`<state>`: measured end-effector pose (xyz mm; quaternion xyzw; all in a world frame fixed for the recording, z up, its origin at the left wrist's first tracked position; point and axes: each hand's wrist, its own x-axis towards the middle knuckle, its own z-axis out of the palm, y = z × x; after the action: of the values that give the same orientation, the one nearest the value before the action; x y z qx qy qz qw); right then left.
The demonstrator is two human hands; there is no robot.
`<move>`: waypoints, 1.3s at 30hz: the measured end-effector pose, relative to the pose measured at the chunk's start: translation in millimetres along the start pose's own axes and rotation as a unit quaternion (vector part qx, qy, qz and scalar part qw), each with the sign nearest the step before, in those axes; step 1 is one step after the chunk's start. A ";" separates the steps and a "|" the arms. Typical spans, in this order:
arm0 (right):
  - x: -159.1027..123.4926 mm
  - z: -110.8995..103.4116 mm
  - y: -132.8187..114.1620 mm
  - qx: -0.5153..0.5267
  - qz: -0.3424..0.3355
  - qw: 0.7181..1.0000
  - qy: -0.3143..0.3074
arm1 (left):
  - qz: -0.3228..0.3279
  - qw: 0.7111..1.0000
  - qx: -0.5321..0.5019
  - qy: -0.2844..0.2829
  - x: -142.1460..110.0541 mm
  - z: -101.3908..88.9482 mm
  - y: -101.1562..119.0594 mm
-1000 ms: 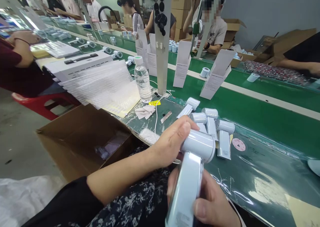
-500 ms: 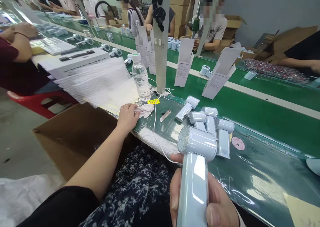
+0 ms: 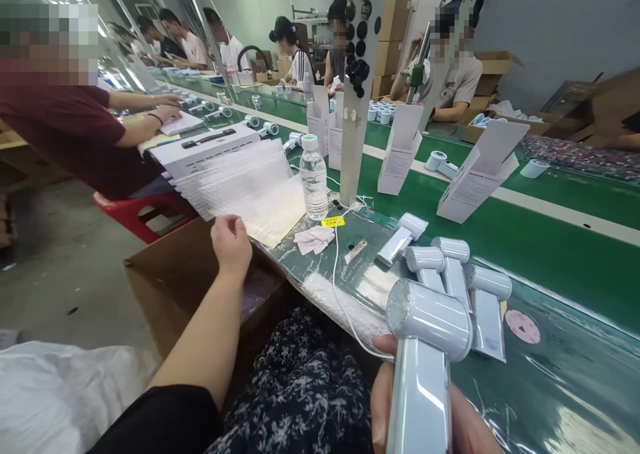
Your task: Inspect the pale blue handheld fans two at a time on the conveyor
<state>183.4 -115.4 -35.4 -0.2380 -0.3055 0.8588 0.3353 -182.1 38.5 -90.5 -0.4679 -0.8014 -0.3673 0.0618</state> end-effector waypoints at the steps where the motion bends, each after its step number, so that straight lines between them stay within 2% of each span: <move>1: 0.0 0.6 -0.1 0.005 0.000 1.000 0.000 | 0.002 1.000 0.005 -0.012 6.2 -3.5 -5.9; 4: 2.6 2.2 -0.3 0.011 0.002 1.000 -0.004 | 0.037 0.997 0.012 -0.068 10.3 -7.9 -11.5; 10: 6.0 10.0 -8.1 -0.006 0.036 0.999 0.008 | 0.112 0.981 -0.007 -0.159 -23.0 -1.6 12.8; 16: 5.7 16.8 -13.8 -0.009 0.039 0.999 0.028 | 0.070 0.979 -0.038 -0.190 -20.1 -3.1 27.8; 18: 6.3 13.4 -9.7 0.001 0.022 1.000 0.014 | 0.049 0.978 -0.050 -0.198 -19.9 -10.0 38.9; 20: 7.3 8.0 -4.1 0.004 -0.002 1.000 -0.004 | 0.046 0.967 -0.104 -0.227 -27.7 -23.1 59.2; 21: 7.9 5.2 -1.3 0.000 -0.015 1.000 -0.012 | 0.058 0.955 -0.145 -0.252 -34.8 -32.4 72.6; 22: 8.6 2.6 1.1 -0.005 -0.026 0.999 -0.018 | 0.083 0.922 -0.244 -0.290 -43.4 -43.4 87.8; 24: 10.3 -1.7 4.9 -0.020 -0.041 0.999 -0.025 | 0.176 0.826 -0.390 -0.367 -62.4 -68.1 120.6; 25: 11.2 -3.3 6.3 -0.029 -0.044 0.998 -0.026 | 0.227 0.787 -0.409 -0.402 -71.6 -79.9 136.7; 27: 13.1 -5.5 8.8 -0.049 -0.046 0.998 -0.020 | 0.324 0.749 -0.397 -0.421 -86.6 -96.8 164.9; 29: 14.5 -6.9 11.6 -0.071 -0.052 0.996 0.001 | 0.400 0.738 -0.339 -0.425 -95.5 -99.2 184.3; 31: 14.7 -8.5 14.7 -0.083 -0.059 0.994 0.040 | 0.420 0.751 -0.295 -0.416 -96.1 -85.3 192.8; 32: 14.1 -9.4 16.2 -0.089 -0.061 0.992 0.065 | 0.403 0.775 -0.283 -0.396 -92.7 -73.5 192.9; 34: 11.6 -11.7 18.8 -0.105 -0.061 0.987 0.101 | 0.322 0.854 -0.258 -0.316 -77.7 -45.3 184.1; 35: 9.9 -12.9 19.5 -0.116 -0.059 0.986 0.105 | 0.274 0.902 -0.229 -0.241 -66.5 -31.2 175.4; 36: 8.1 -13.9 19.8 -0.128 -0.058 0.985 0.101 | 0.238 0.935 -0.177 -0.192 -53.4 -18.4 164.0; 37: 6.3 -14.6 19.4 -0.135 -0.059 0.985 0.093 | 0.204 0.955 -0.128 -0.171 -39.2 -7.3 150.2; 39: 3.7 -15.1 17.1 -0.135 -0.055 0.985 0.090 | 0.172 0.965 -0.096 -0.176 -11.3 8.5 118.2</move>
<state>182.8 -117.3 -58.4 -0.3399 -0.3997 0.7653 0.3727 -79.7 70.5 -38.8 -0.6595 -0.6683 -0.3382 -0.0635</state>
